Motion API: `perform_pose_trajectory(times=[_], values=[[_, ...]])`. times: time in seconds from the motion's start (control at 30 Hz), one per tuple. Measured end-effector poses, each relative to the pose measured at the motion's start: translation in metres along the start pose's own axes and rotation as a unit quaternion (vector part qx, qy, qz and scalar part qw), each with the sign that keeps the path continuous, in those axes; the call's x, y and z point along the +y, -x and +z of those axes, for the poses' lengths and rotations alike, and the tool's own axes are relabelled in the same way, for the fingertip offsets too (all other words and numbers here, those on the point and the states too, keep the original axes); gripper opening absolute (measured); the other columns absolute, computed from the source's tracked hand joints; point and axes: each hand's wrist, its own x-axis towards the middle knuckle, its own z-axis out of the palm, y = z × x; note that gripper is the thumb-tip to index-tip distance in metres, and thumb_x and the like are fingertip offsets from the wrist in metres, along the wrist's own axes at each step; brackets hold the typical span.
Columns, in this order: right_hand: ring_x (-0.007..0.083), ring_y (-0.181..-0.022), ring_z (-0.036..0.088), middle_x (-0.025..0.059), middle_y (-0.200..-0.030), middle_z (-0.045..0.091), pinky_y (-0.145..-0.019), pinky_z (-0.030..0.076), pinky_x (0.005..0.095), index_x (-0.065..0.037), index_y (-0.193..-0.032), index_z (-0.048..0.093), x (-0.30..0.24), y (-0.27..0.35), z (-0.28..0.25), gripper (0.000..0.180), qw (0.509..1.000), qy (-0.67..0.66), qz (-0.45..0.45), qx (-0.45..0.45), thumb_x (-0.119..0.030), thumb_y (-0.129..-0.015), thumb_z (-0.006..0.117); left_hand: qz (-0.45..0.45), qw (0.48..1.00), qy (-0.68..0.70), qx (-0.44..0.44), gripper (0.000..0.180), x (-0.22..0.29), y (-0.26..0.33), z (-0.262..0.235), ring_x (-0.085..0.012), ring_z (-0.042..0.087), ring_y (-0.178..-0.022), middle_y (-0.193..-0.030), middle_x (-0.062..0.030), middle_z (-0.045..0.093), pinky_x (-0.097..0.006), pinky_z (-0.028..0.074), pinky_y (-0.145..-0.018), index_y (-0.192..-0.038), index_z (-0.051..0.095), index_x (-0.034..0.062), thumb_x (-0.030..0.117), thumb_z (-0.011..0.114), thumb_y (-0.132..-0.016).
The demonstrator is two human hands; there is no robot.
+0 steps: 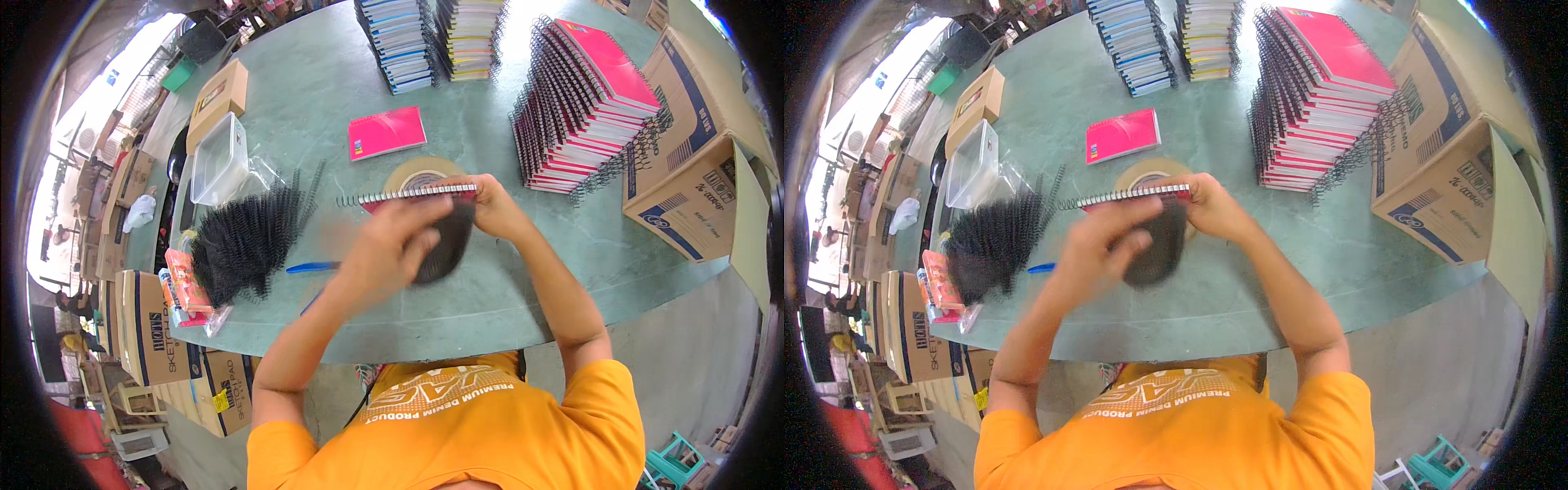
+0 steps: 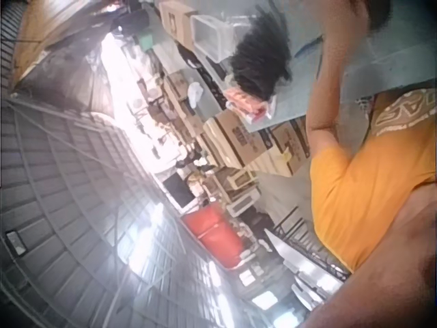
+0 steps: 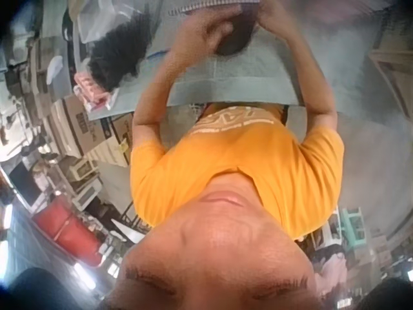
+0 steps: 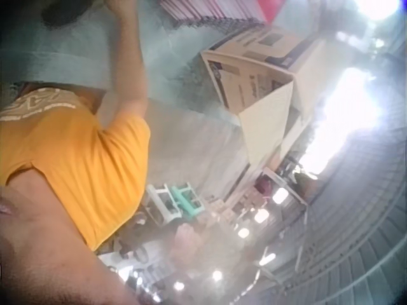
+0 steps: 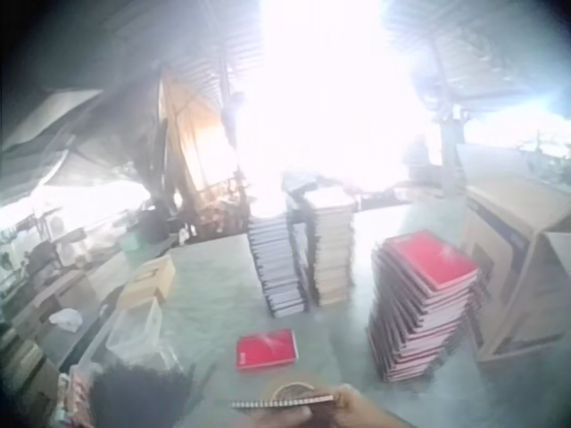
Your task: The person manually inserts spiral coils into the punched edges of small pink notebooks and stacks them onto a pile.
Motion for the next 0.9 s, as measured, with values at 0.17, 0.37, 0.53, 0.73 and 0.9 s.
perform_pose_trajectory(times=[0.17,0.37,0.53,0.73,0.9], values=[[0.0133,-0.099,0.057,0.0088,-0.106,0.064,-0.087,0.046,0.0283,0.002,-0.112,0.059,0.001,-0.007,0.004,0.035,0.996,0.006,-0.084,-0.004,-0.012,-0.081,0.066,0.089,0.980,-0.163,-0.074,0.028,0.007,0.025,-0.005,-0.0307,0.056,-0.098,-0.103,-0.0152,0.060,-0.035,0.044,-0.085,-0.109,0.063,0.0082,0.016,0.063,-0.082],[0.0162,-0.098,0.059,0.0121,-0.105,0.064,-0.088,0.045,0.0309,0.005,-0.109,0.059,-0.004,0.002,-0.005,0.050,0.991,0.034,-0.125,0.017,-0.038,-0.084,0.062,0.189,0.702,0.630,-0.272,0.025,0.111,0.016,-0.026,-0.0292,0.056,-0.080,-0.093,-0.0144,0.060,-0.038,0.046,-0.071,-0.089,0.063,-0.0033,0.021,0.058,-0.085],[0.0163,-0.096,0.060,0.0126,-0.104,0.064,-0.088,0.046,0.0310,0.004,-0.108,0.059,0.013,0.002,-0.009,0.046,0.991,0.070,-0.097,0.067,-0.035,-0.084,0.063,0.265,0.550,0.778,-0.149,0.023,0.142,0.026,-0.009,-0.0225,0.062,-0.060,-0.073,-0.0114,0.064,-0.023,0.052,-0.056,-0.082,0.069,-0.0020,0.021,0.068,-0.079],[0.0113,-0.089,0.059,0.0067,-0.099,0.066,-0.080,0.047,0.0248,0.003,-0.107,0.060,0.003,0.009,-0.004,0.025,0.994,0.041,-0.072,0.067,-0.006,-0.084,0.062,0.391,0.912,0.093,-0.087,0.023,0.102,0.015,0.008,-0.0296,0.053,-0.081,-0.081,-0.0123,0.053,-0.040,0.044,-0.074,-0.086,0.058,0.0026,0.021,0.056,-0.072],[0.0075,-0.083,0.059,0.0033,-0.092,0.067,-0.075,0.046,0.0228,0.002,-0.103,0.063,0.016,0.014,-0.009,0.020,0.986,0.101,-0.103,0.087,-0.004,-0.084,0.061,0.116,0.942,-0.314,-0.006,0.018,0.000,-0.038,0.012,-0.0294,0.057,-0.090,-0.098,-0.0087,0.061,-0.038,0.043,-0.078,-0.092,0.061,0.0072,0.014,0.059,-0.076]])
